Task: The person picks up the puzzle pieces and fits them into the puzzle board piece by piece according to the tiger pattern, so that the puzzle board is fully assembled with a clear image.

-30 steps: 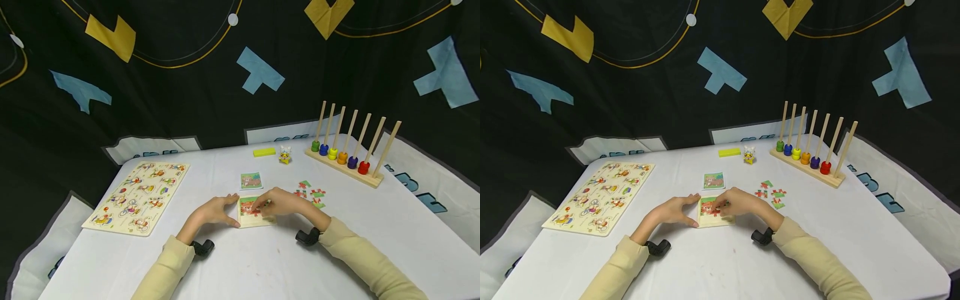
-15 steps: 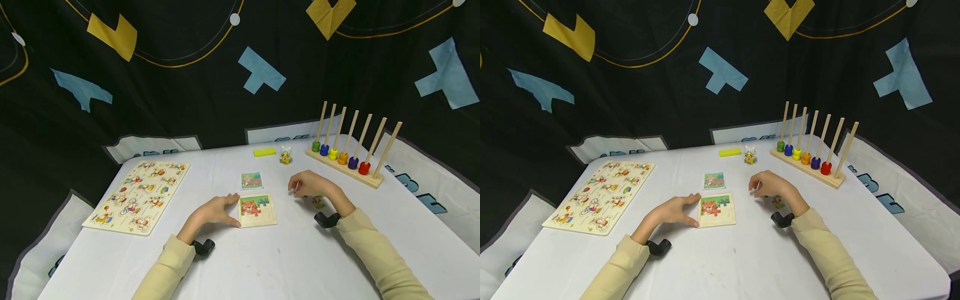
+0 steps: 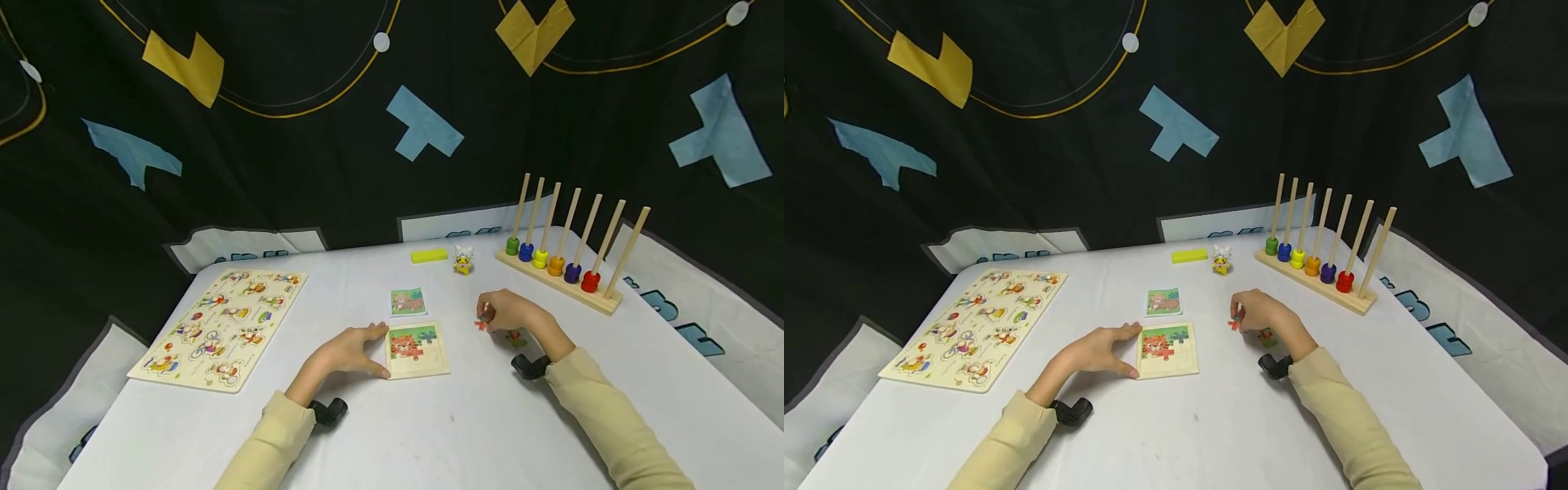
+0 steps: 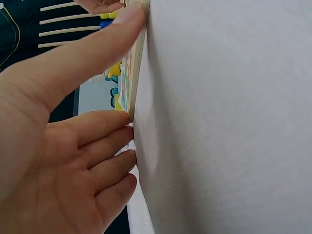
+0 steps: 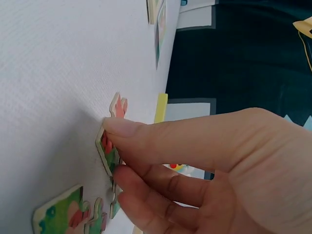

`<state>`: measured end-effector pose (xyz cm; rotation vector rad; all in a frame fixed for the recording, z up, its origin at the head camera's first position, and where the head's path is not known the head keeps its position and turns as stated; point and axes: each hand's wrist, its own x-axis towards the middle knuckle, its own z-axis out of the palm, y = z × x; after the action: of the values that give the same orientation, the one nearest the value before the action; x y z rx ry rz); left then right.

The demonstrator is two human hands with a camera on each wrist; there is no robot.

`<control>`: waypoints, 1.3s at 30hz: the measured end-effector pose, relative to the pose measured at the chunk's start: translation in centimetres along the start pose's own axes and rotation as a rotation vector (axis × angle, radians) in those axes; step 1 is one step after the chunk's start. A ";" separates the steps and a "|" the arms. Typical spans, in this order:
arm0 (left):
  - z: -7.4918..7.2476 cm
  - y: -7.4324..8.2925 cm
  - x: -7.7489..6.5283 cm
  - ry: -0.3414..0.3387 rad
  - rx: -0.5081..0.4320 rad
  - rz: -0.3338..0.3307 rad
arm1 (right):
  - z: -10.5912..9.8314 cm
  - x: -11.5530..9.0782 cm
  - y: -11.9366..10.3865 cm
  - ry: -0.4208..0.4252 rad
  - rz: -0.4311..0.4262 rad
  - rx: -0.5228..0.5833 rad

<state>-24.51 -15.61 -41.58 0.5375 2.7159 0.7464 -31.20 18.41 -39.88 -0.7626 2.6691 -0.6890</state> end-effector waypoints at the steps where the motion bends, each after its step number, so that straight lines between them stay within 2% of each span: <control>1: 0.0 0.0 0.0 -0.002 -0.001 0.002 | 0.0 0.0 0.0 0.000 0.006 -0.003; 11: 0.0 0.1 0.1 0.001 -0.002 0.006 | -0.1 -0.1 0.2 -0.038 -0.015 0.057; 17: 0.0 -0.1 0.3 0.004 0.009 0.017 | -0.2 0.2 0.5 -0.035 -0.016 0.024; 22: 0.0 -0.2 0.3 0.001 0.005 0.016 | -0.3 0.3 0.7 -0.011 -0.071 0.011; 28: 0.1 0.0 0.1 0.000 0.001 0.021 | 0.1 0.4 0.5 0.029 -0.183 0.075; 36: -0.1 0.2 0.0 0.004 0.009 0.020 | 1.1 0.9 -2.4 0.074 -0.351 0.117; 39: -0.1 0.1 -0.1 0.004 0.012 0.017 | 1.5 1.1 -3.3 0.073 -0.367 0.135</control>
<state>-24.45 -15.58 -41.42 0.5628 2.7242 0.7371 -30.15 14.73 -39.64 -1.2246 2.5351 -0.9912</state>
